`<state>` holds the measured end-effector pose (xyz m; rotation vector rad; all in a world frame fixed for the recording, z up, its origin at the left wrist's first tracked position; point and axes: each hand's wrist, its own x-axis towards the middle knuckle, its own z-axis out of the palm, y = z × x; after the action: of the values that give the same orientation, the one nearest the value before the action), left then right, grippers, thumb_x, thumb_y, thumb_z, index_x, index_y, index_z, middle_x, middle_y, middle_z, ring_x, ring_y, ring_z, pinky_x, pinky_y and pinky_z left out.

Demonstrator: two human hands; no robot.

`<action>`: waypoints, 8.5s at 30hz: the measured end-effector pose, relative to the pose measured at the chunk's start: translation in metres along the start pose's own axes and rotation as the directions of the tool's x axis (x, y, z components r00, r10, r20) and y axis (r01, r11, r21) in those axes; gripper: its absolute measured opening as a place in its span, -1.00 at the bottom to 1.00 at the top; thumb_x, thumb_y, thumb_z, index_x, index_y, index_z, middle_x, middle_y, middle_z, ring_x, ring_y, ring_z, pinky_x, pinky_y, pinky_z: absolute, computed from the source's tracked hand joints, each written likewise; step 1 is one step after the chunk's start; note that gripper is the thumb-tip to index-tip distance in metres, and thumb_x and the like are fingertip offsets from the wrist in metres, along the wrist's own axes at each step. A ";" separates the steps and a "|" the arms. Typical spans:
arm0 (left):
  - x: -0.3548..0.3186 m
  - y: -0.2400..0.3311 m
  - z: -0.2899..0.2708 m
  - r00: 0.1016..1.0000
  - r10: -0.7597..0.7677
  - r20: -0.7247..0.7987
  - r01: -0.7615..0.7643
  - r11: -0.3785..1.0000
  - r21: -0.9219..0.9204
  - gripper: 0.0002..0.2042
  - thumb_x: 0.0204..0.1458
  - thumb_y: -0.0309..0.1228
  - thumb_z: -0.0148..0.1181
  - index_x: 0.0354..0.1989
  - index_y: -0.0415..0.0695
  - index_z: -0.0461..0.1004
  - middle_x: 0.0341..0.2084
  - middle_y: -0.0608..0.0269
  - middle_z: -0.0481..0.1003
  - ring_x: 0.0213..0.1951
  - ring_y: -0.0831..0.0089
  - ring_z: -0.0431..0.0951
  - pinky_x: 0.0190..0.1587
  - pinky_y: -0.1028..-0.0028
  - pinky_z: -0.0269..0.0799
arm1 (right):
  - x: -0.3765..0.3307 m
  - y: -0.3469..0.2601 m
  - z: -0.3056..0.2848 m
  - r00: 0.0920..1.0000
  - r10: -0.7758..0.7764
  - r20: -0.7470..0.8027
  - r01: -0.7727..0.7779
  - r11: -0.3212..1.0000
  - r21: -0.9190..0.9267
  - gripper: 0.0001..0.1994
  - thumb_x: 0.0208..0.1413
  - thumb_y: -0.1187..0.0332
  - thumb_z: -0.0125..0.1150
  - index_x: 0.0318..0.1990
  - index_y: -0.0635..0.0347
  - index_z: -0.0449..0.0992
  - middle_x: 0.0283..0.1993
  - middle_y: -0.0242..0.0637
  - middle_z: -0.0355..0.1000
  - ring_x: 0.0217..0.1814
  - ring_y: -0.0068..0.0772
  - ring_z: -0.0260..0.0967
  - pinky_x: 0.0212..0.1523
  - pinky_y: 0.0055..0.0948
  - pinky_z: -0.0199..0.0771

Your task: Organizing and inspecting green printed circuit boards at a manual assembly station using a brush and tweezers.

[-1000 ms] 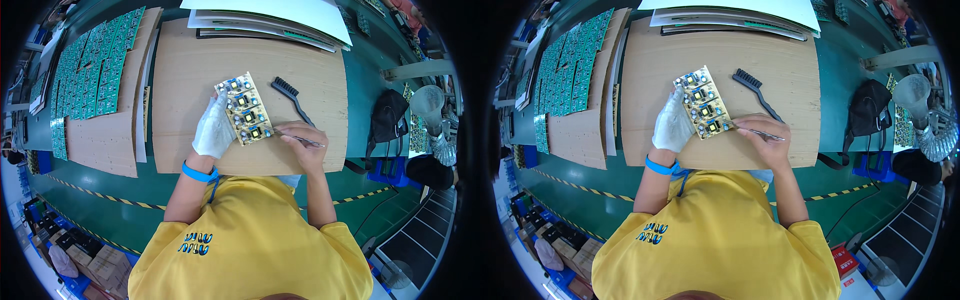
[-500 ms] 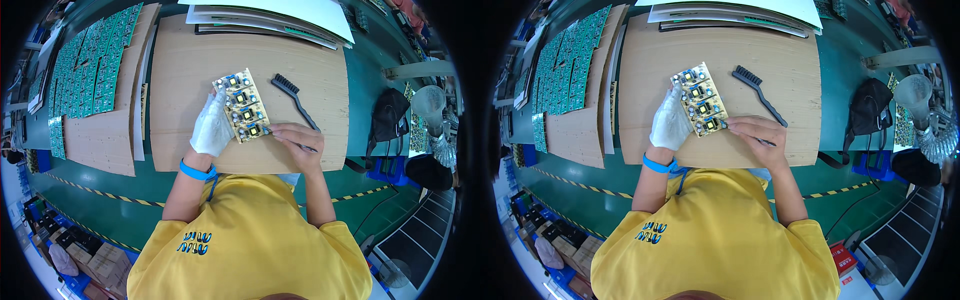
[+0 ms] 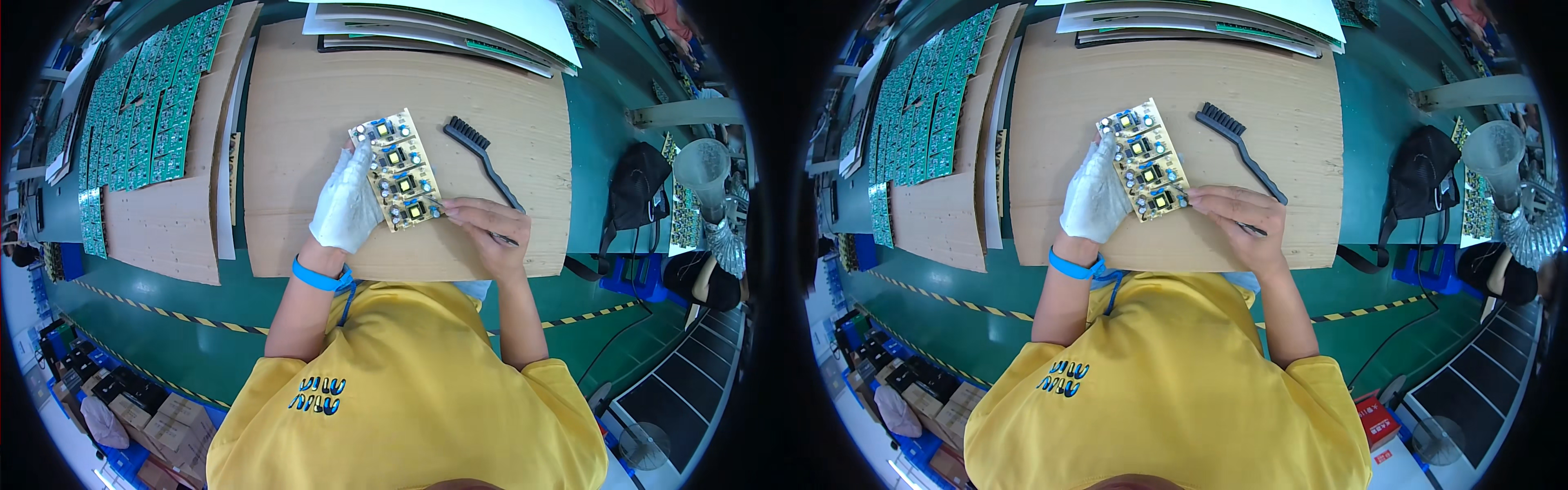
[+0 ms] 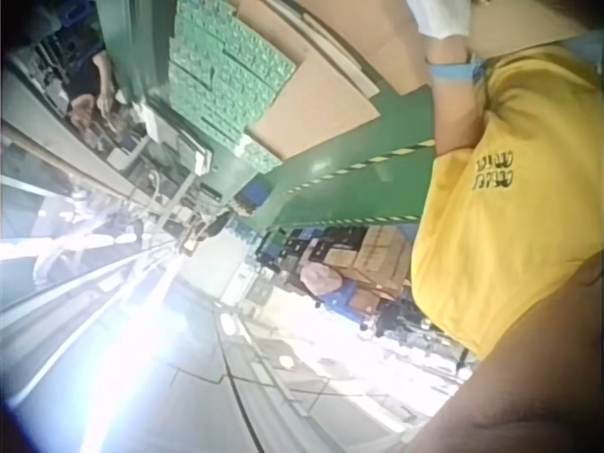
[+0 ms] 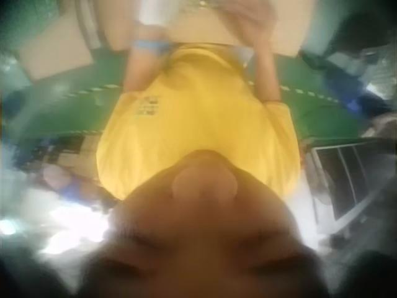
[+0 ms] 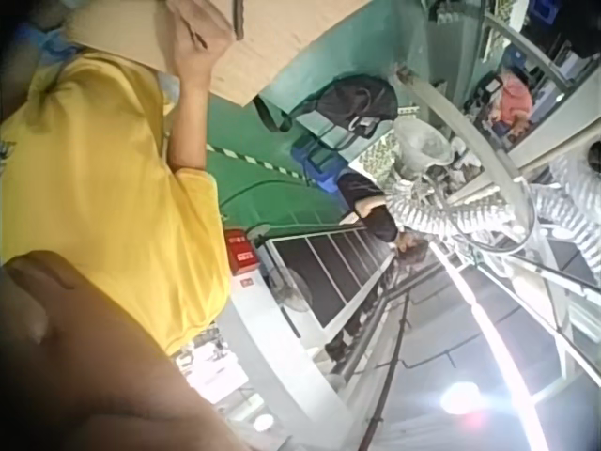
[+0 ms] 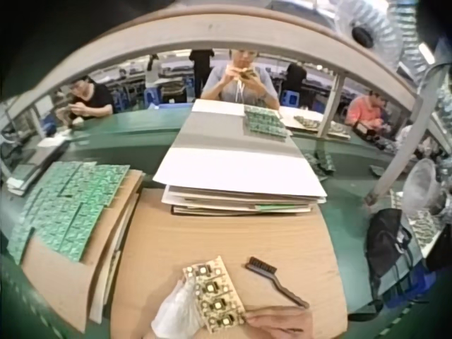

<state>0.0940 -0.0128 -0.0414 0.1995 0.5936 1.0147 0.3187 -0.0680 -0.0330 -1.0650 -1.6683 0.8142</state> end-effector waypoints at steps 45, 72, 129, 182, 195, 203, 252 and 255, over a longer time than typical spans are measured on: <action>-0.003 -0.004 0.004 0.998 0.064 0.013 -0.065 0.996 0.061 -0.60 0.46 -0.18 -0.21 0.37 -0.04 0.19 0.18 0.12 0.43 0.15 0.19 0.53 0.11 0.07 0.59 | -0.002 -0.006 0.003 0.952 -0.302 0.046 0.303 0.915 -0.267 -0.73 -0.19 0.64 0.36 -0.24 0.27 0.67 -0.16 -0.15 0.62 -0.27 -0.24 0.64 -0.33 -0.44 0.64; -0.002 -0.007 0.000 0.998 0.059 0.023 -0.060 0.997 0.054 -0.64 0.45 -0.21 -0.15 0.35 0.04 0.19 0.16 0.15 0.42 0.12 0.19 0.55 0.07 0.06 0.60 | -0.004 -0.030 0.021 0.993 -0.067 -0.097 0.034 0.949 -0.314 -0.77 -0.11 0.75 0.35 -0.26 0.31 0.66 -0.18 -0.12 0.63 -0.22 -0.28 0.63 -0.27 -0.50 0.62; 0.114 0.062 0.092 0.920 0.370 -0.129 -0.248 0.805 0.539 -0.57 0.32 -0.07 0.10 -0.33 -0.26 0.54 -0.61 0.29 0.48 -0.62 0.65 0.40 -0.60 0.65 0.21 | 0.255 0.182 -0.254 0.638 0.398 -0.659 -0.768 0.382 -0.513 -0.16 -0.09 -0.13 0.47 0.21 0.38 0.43 0.18 0.22 0.45 0.23 0.09 0.45 0.22 -0.17 0.45; 0.149 0.114 0.173 0.589 0.318 0.743 -0.423 -0.662 0.619 -0.75 0.13 -0.17 0.25 -0.16 -0.04 0.66 -0.25 0.07 0.63 -0.17 0.05 0.61 -0.09 0.22 0.53 | 0.126 0.014 -0.106 0.855 0.463 -0.236 -0.350 0.848 0.398 -0.79 0.37 0.24 0.13 -0.10 0.22 0.52 -0.31 -0.50 0.45 -0.34 -0.69 0.39 -0.37 -0.51 0.48; 0.112 0.164 0.138 0.443 -0.140 0.885 -0.242 -0.970 -0.032 -0.43 -0.13 -0.05 0.46 0.04 -0.11 0.58 -0.06 0.04 0.60 -0.03 0.08 0.60 0.07 0.25 0.49 | 0.202 0.031 -0.120 0.957 0.137 -0.257 -0.154 0.987 -0.045 -0.52 0.01 0.24 0.51 0.08 0.23 0.59 -0.02 -0.27 0.50 -0.01 -0.38 0.46 0.05 -0.34 0.47; 0.119 0.148 0.145 0.820 0.101 0.563 -0.190 -0.881 0.434 -0.33 -0.20 0.03 0.49 0.07 -0.14 0.58 0.07 0.04 0.54 0.11 0.10 0.52 0.18 0.22 0.41 | 0.174 0.073 -0.126 0.947 -0.225 -0.228 -0.030 0.646 -0.763 -0.23 -0.18 0.09 0.64 0.19 0.30 0.50 0.19 -0.06 0.39 0.21 -0.12 0.34 0.24 -0.22 0.34; -0.032 -0.030 0.008 0.901 0.349 0.255 -0.427 0.618 0.660 -0.12 -0.14 -0.66 0.47 0.36 -0.14 0.05 0.30 -0.01 0.27 0.30 0.22 0.36 0.32 0.24 0.37 | 0.004 -0.055 0.011 0.988 0.142 0.068 -0.086 0.849 -0.521 -0.55 -0.06 0.68 0.18 0.04 0.16 0.61 -0.29 -0.17 0.48 -0.40 -0.22 0.45 -0.44 -0.29 0.46; -0.026 -0.031 0.010 0.893 0.356 0.276 -0.447 0.623 0.642 -0.15 -0.15 -0.65 0.47 0.33 -0.14 0.08 0.30 -0.04 0.27 0.30 0.20 0.36 0.33 0.24 0.36 | 0.010 -0.053 -0.002 0.985 0.170 0.020 -0.127 0.808 -0.576 -0.57 -0.12 0.69 0.13 -0.04 0.16 0.62 -0.29 -0.17 0.49 -0.41 -0.21 0.45 -0.45 -0.26 0.45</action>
<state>0.1125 -0.0496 -0.0366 1.1137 0.8232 1.1606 0.3047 -0.0795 0.0176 -1.6142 -1.9694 0.4428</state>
